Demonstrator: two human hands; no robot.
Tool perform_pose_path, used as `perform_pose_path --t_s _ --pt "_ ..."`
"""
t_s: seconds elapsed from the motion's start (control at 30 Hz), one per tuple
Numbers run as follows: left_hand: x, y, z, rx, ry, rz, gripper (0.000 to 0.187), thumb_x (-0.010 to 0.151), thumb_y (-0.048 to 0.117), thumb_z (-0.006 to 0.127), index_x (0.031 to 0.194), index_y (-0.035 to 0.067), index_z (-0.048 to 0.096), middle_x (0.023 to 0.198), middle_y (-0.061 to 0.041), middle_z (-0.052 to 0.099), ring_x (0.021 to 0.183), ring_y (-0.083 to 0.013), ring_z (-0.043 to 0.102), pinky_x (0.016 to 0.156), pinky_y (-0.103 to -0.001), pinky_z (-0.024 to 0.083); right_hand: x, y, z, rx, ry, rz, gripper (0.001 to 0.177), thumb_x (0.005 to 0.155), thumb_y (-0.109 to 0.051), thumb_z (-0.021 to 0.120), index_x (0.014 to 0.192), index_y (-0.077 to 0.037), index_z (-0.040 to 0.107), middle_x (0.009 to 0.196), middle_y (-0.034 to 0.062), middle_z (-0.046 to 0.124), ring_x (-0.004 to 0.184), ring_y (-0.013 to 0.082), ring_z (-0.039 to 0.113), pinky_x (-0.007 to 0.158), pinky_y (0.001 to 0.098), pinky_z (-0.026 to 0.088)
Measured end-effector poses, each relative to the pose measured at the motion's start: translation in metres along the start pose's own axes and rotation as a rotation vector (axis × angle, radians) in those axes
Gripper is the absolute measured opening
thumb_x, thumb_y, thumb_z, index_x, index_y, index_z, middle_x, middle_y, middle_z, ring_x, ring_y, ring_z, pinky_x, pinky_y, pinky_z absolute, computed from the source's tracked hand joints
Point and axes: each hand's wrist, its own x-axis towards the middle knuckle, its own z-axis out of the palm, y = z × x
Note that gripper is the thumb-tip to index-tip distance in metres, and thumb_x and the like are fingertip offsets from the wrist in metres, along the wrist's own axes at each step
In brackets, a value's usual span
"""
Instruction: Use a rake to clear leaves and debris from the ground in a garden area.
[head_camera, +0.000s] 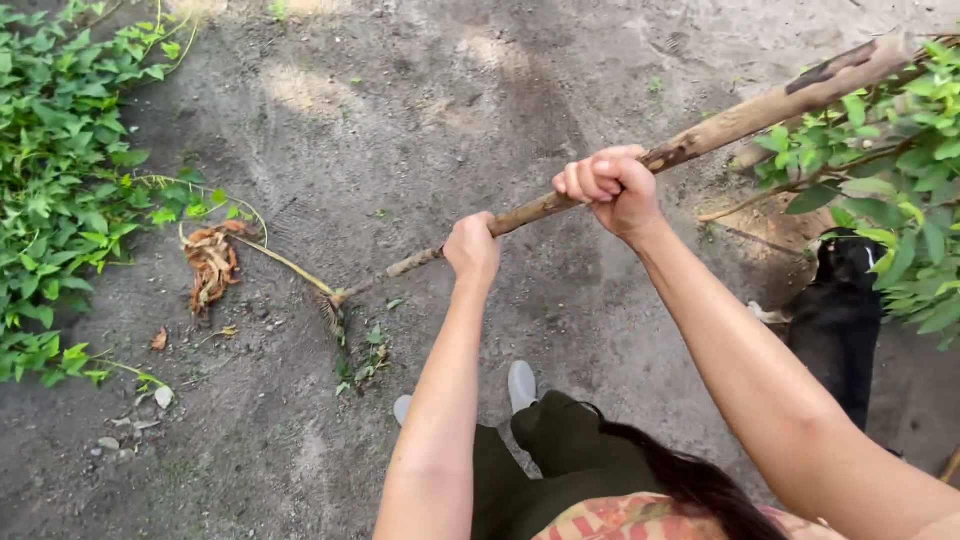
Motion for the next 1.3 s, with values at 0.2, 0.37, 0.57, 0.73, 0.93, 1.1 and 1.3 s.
perform_pose_path --t_s 0.2,0.37,0.57,0.73,0.93,1.1,1.3 --pt "-0.017 0.041 0.006 0.001 0.044 -0.027 0.027 0.082 0.004 0.064 0.099 0.019 0.078 0.093 -0.017 0.074 0.091 -0.0392 0.071 0.077 -0.050 0.056 0.006 -0.014 -0.057 0.058 -0.049 -0.071 0.042 0.092 -0.022 0.052 0.057 -0.015 0.030 0.052 0.0006 0.030 0.056 0.0191 0.035 0.078 0.0409 0.043" --pt "-0.076 -0.020 -0.002 0.122 0.072 -0.233 0.020 0.085 0.008 0.064 0.097 0.016 0.078 0.094 -0.017 0.075 0.093 -0.0387 0.071 0.078 -0.050 0.056 -0.002 0.059 -0.033 0.317 -0.138 0.104 0.043 0.092 -0.020 0.052 0.054 -0.016 0.030 0.049 0.0018 0.033 0.054 0.0198 0.036 0.076 0.0419 0.044" --pt "-0.139 -0.053 -0.012 0.090 0.001 -0.536 0.023 0.079 0.016 0.074 0.101 0.020 0.079 0.094 -0.015 0.075 0.092 -0.0368 0.072 0.082 -0.047 0.056 -0.032 0.114 0.011 0.340 -0.285 0.252 0.042 0.094 -0.016 0.050 0.056 -0.011 0.033 0.052 0.0040 0.035 0.055 0.0207 0.037 0.076 0.0427 0.045" --pt "-0.094 0.002 0.035 -0.017 0.025 -0.386 0.025 0.087 0.013 0.066 0.106 0.023 0.078 0.095 -0.012 0.076 0.092 -0.0356 0.073 0.080 -0.048 0.057 -0.006 0.068 -0.047 0.259 -0.236 0.219 0.040 0.090 -0.015 0.054 0.055 -0.011 0.037 0.050 0.0068 0.038 0.050 0.0223 0.041 0.073 0.0474 0.049" --pt "0.002 0.087 0.017 -0.138 0.158 -0.083 0.018 0.079 0.016 0.071 0.096 0.017 0.075 0.093 -0.015 0.074 0.093 -0.0394 0.071 0.077 -0.051 0.055 0.038 -0.048 -0.073 -0.044 -0.272 -0.014 0.049 0.096 -0.023 0.048 0.053 -0.014 0.027 0.046 0.0012 0.025 0.046 0.0165 0.029 0.066 0.0398 0.039" --pt "0.035 0.068 -0.027 -0.059 0.244 0.004 0.019 0.080 0.008 0.065 0.093 0.017 0.076 0.090 -0.014 0.074 0.091 -0.0385 0.072 0.076 -0.051 0.056 0.060 -0.050 -0.052 -0.073 -0.310 -0.139 0.050 0.099 -0.026 0.046 0.055 -0.015 0.025 0.046 -0.0001 0.023 0.044 0.0147 0.026 0.065 0.0369 0.036" --pt "0.023 -0.064 -0.127 0.086 0.217 0.032 0.018 0.074 0.009 0.062 0.086 0.013 0.075 0.087 -0.018 0.074 0.089 -0.0410 0.071 0.073 -0.053 0.055 0.086 0.059 0.044 0.240 -0.095 -0.055 0.051 0.100 -0.024 0.049 0.054 -0.015 0.029 0.049 0.0020 0.031 0.052 0.0176 0.030 0.073 0.0371 0.040"
